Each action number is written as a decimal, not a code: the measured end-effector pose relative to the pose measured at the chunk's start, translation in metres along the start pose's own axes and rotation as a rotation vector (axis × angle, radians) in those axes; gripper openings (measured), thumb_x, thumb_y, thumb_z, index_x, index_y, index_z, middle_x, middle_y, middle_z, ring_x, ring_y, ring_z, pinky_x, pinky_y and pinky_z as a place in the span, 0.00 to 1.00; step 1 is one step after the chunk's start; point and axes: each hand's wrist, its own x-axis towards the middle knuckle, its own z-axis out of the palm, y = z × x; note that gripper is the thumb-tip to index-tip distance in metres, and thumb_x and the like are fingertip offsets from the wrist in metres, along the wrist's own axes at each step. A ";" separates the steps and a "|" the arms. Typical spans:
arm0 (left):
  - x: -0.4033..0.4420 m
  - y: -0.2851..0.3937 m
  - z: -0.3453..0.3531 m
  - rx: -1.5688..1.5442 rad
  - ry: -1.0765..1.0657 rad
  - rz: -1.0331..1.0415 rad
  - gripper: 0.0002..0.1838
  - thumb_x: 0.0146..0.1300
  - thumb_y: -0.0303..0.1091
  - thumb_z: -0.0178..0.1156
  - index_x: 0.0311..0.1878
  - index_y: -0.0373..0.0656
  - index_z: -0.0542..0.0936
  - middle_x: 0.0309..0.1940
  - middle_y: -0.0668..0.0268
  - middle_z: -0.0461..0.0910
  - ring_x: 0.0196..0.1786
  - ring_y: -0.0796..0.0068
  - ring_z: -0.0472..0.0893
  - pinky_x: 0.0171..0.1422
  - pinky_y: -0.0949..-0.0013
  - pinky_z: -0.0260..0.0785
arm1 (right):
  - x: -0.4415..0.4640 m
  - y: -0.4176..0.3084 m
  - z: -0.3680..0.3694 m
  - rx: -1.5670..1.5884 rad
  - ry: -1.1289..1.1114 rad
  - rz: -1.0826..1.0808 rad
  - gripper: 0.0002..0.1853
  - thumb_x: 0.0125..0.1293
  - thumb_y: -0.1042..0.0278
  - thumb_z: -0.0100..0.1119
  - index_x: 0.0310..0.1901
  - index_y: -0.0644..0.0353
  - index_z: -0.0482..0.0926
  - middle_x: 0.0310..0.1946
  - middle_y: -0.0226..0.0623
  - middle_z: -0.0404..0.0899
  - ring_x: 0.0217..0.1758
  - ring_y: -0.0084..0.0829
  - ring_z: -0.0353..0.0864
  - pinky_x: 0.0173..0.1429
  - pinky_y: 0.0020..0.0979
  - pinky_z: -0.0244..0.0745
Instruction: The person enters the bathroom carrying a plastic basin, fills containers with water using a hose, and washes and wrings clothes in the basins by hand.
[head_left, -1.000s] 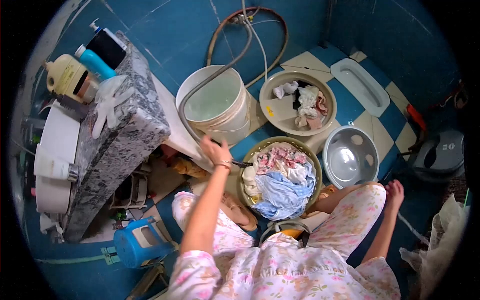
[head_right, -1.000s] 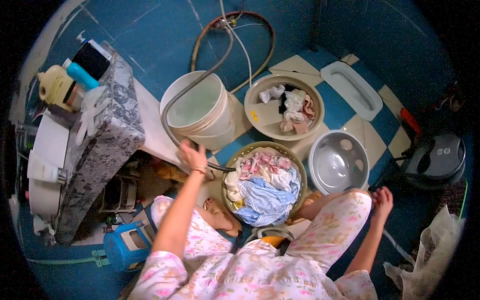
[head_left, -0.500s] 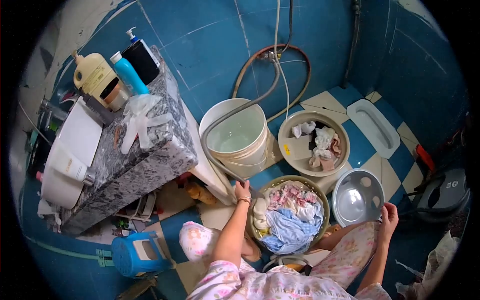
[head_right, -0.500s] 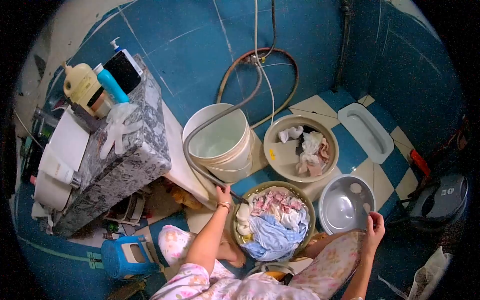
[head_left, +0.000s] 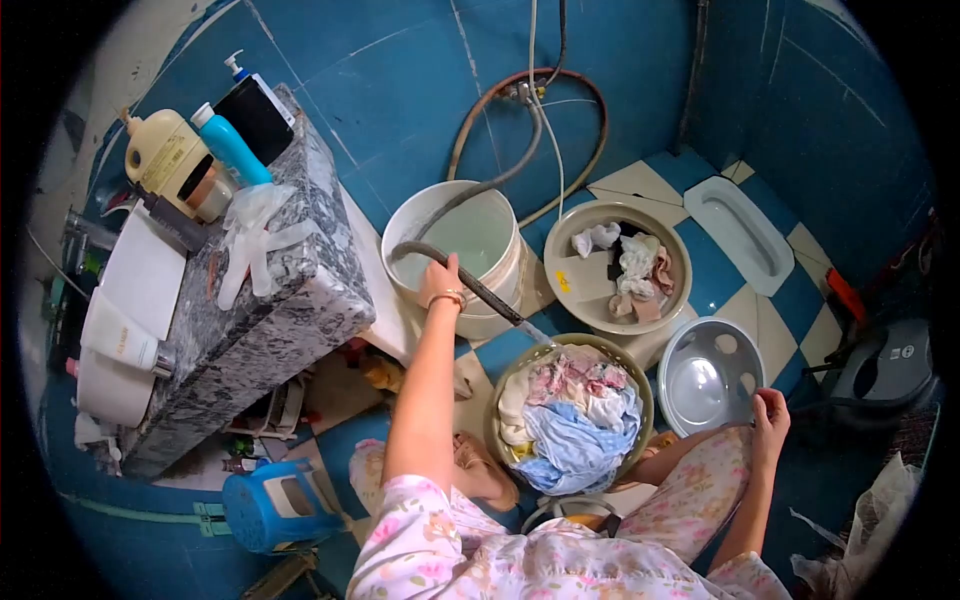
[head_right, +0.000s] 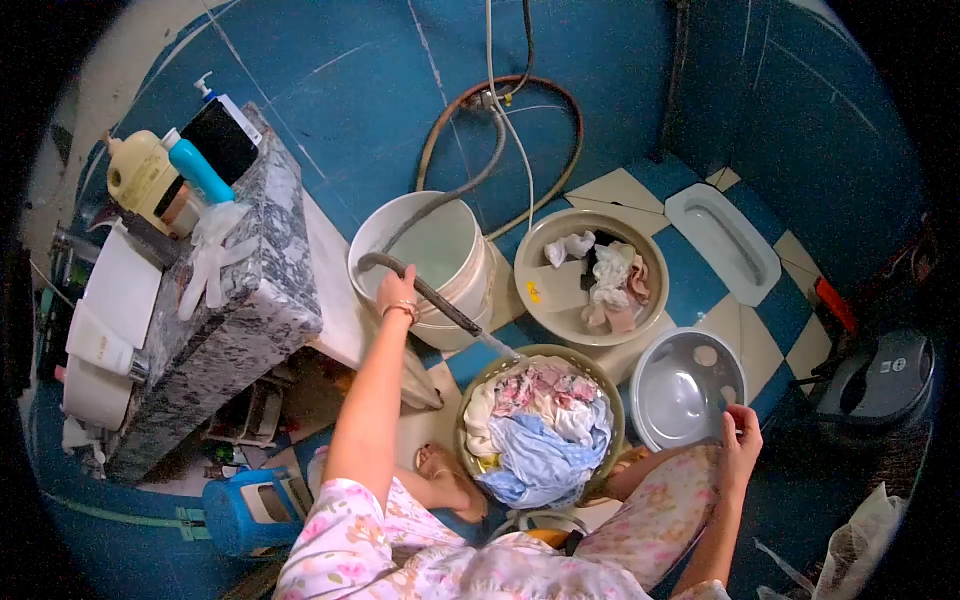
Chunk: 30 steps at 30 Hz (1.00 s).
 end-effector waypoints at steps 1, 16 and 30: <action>0.010 -0.001 0.006 0.012 -0.012 0.058 0.27 0.56 0.56 0.50 0.37 0.37 0.79 0.37 0.48 0.78 0.43 0.48 0.76 0.50 0.54 0.65 | 0.001 0.001 0.000 -0.010 -0.002 0.007 0.06 0.59 0.71 0.54 0.36 0.64 0.75 0.27 0.27 0.73 0.30 0.17 0.68 0.36 0.20 0.64; 0.014 -0.026 0.020 0.365 -0.154 0.066 0.36 0.64 0.59 0.30 0.39 0.38 0.82 0.46 0.58 0.77 0.62 0.59 0.62 0.68 0.60 0.45 | 0.003 -0.001 -0.003 0.015 -0.006 0.120 0.05 0.59 0.73 0.53 0.34 0.65 0.74 0.25 0.27 0.72 0.29 0.18 0.68 0.36 0.19 0.65; -0.007 -0.027 0.004 0.121 -0.371 0.472 0.25 0.58 0.49 0.51 0.59 0.57 0.66 0.54 0.63 0.71 0.60 0.63 0.66 0.67 0.43 0.39 | 0.003 0.008 -0.005 -0.040 -0.017 0.075 0.06 0.59 0.72 0.53 0.34 0.66 0.74 0.25 0.30 0.74 0.29 0.19 0.70 0.35 0.20 0.66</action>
